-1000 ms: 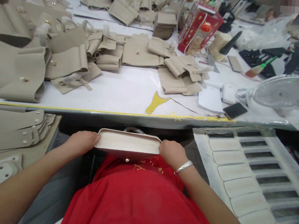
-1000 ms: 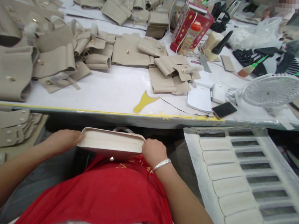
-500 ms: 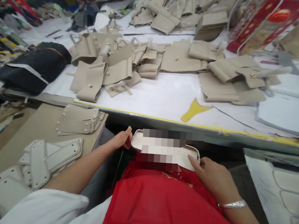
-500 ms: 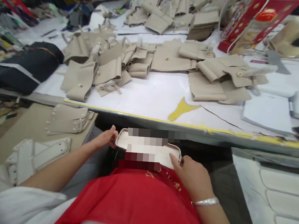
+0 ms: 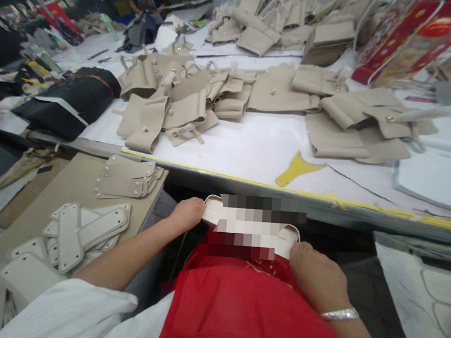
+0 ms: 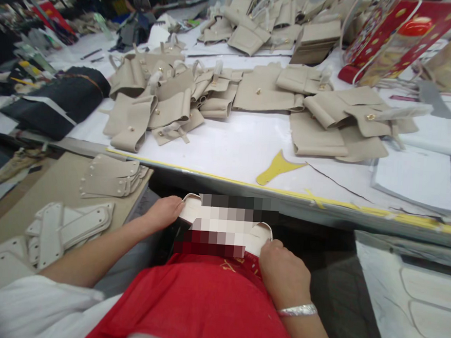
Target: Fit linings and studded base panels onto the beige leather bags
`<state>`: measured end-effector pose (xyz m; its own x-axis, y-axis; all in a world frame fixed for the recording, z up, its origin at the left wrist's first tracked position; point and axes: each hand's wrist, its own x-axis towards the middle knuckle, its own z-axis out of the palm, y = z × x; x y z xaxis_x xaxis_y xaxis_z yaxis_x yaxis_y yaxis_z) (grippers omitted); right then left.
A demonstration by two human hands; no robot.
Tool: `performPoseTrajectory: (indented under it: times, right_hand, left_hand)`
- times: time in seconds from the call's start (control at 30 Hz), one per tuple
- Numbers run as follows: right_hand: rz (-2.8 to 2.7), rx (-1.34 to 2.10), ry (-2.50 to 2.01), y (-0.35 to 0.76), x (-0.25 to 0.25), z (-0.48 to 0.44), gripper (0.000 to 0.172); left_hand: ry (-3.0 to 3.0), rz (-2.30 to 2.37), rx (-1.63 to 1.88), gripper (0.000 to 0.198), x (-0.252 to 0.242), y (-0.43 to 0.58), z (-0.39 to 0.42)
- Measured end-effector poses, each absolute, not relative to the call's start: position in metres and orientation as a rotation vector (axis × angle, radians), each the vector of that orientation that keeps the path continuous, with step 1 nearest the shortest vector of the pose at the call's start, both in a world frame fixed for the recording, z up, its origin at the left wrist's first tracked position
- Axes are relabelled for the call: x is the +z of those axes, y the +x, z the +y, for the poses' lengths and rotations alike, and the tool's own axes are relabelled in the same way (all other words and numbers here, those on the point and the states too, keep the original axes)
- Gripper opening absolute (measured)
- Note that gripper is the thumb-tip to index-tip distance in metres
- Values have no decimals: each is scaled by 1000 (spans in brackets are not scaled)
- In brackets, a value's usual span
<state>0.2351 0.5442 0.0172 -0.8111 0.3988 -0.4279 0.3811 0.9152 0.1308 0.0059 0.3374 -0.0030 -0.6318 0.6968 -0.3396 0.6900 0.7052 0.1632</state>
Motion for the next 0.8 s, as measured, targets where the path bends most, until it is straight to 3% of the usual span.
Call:
performPoseTrajectory:
  times: [0.33, 0.57, 0.8]
  right_hand:
    - [2625, -13, 560, 239, 18, 552, 31]
    - [2617, -126, 814, 239, 18, 547, 39]
    - [2648, -120, 805, 239, 17, 545, 37]
  left_hand:
    - [1066, 2356, 288, 39, -3, -8, 338]
    - [441, 2014, 892, 54, -11, -12, 327]
    - [666, 2178, 533, 34, -13, -16, 334]
